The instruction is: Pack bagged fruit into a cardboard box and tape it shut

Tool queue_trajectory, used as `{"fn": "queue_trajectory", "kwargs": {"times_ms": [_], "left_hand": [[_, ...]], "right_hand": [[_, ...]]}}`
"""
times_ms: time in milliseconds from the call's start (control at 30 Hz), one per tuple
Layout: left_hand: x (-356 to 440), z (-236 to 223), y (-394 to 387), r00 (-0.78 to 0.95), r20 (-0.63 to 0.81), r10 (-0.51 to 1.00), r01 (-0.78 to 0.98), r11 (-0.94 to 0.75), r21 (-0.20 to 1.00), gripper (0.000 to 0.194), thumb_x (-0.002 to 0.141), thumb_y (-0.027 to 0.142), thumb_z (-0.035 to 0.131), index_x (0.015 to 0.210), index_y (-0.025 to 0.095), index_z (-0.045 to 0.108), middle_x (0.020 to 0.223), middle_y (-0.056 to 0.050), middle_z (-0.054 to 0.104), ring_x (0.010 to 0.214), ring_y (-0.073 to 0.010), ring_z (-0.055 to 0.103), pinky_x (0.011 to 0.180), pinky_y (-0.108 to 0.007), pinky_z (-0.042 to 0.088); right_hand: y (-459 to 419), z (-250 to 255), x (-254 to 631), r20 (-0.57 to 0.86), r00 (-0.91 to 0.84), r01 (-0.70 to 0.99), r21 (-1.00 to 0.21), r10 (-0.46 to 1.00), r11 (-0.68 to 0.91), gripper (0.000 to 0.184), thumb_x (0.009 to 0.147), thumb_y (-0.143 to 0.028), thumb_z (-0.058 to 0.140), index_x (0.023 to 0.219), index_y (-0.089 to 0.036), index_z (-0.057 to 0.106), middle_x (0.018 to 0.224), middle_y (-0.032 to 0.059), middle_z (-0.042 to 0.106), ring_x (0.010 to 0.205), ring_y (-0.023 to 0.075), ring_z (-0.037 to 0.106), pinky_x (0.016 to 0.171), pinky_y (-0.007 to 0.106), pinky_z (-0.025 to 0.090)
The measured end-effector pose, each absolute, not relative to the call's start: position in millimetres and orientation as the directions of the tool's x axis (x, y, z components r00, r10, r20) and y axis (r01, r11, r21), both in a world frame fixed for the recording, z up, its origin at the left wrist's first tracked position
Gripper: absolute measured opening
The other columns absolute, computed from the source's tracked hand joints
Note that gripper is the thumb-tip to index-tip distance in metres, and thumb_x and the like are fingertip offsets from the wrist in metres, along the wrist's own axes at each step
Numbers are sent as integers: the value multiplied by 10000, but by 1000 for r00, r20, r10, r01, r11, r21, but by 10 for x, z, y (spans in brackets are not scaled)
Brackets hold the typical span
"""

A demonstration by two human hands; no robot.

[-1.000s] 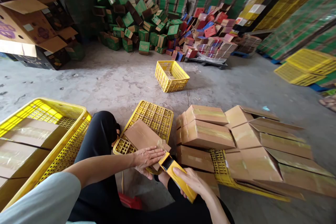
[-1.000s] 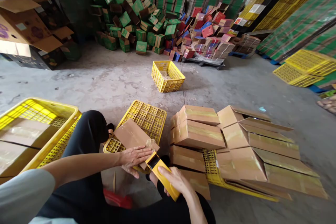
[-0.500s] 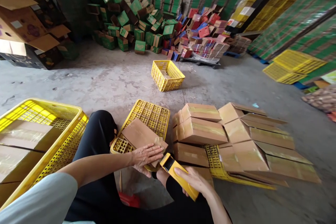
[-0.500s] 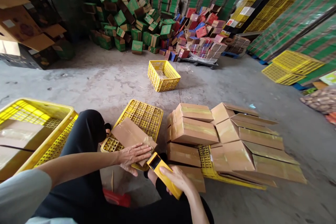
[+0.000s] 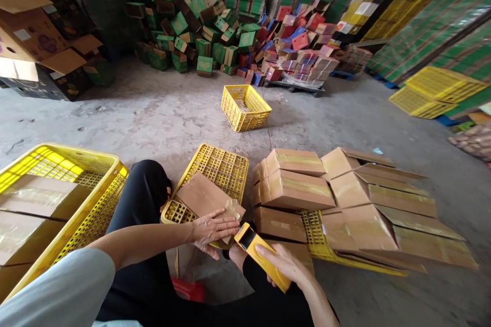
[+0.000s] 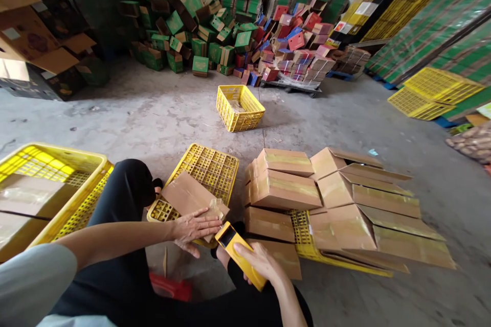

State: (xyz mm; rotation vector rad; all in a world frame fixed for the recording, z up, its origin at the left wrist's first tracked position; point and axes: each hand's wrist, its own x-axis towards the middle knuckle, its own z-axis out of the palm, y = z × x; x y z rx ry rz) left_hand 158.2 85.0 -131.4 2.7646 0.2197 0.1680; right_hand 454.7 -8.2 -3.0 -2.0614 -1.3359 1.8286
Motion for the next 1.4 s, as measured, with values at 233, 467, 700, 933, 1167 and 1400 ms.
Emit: {"fn": "queue_trajectory", "kwargs": {"times_ms": [233,467,700,933,1167,1400], "left_hand": [[1576,-1277,869,987,57,150,118,-918,380,990,1009,654,501,1730,126,74,1778,-167,167,1661,-325,167,1347,-545,36],[1593,-1338,859,984,76,160,115,-906,408,997,1008,664,502,1730,132,68,1782,-169,149,1661,-335,160,1341,-575,29],[1591,-1350,846,976,129,173,103,-898,428,967,1025,679,468,1729,134,89,1774,-171,182,1660,-324,168,1344,-561,-8],[1420,-1290,900,912,192,361,240,-853,463,886,1033,735,407,1715,195,237,1771,-154,223,1652,-318,210,1353,-514,77],[813,-1131,1592,117,-204,972,692,68,719,825,1024,710,419,1585,107,444,1714,-235,346,1646,-424,165,1319,-586,162],[614,-1090,1749,101,-362,927,571,244,784,729,993,747,408,1161,104,707,1254,-216,756,1317,-448,631,1145,-510,464]], "right_hand": [[-94,120,4580,-796,-89,604,-521,598,-603,529,951,-708,525,820,-206,628,570,87,722,555,251,757,496,277,580],[-95,41,4671,-820,-36,645,-456,572,-613,522,988,-651,519,766,-192,635,553,94,720,469,234,719,452,268,559],[-36,-147,4564,-824,7,651,-427,567,-628,494,1034,-582,491,787,-179,632,542,86,700,522,248,740,511,288,590],[83,-256,4485,-843,-13,606,-434,537,-667,473,1049,-549,501,814,-167,652,536,60,675,467,209,682,504,293,592],[165,-350,4544,-842,-33,622,-440,539,-648,493,1011,-600,542,808,-166,660,585,67,685,505,203,687,551,301,616],[118,-305,4392,-811,21,650,-434,585,-624,488,1017,-619,519,797,-193,610,519,13,649,468,161,651,439,208,494]]}}
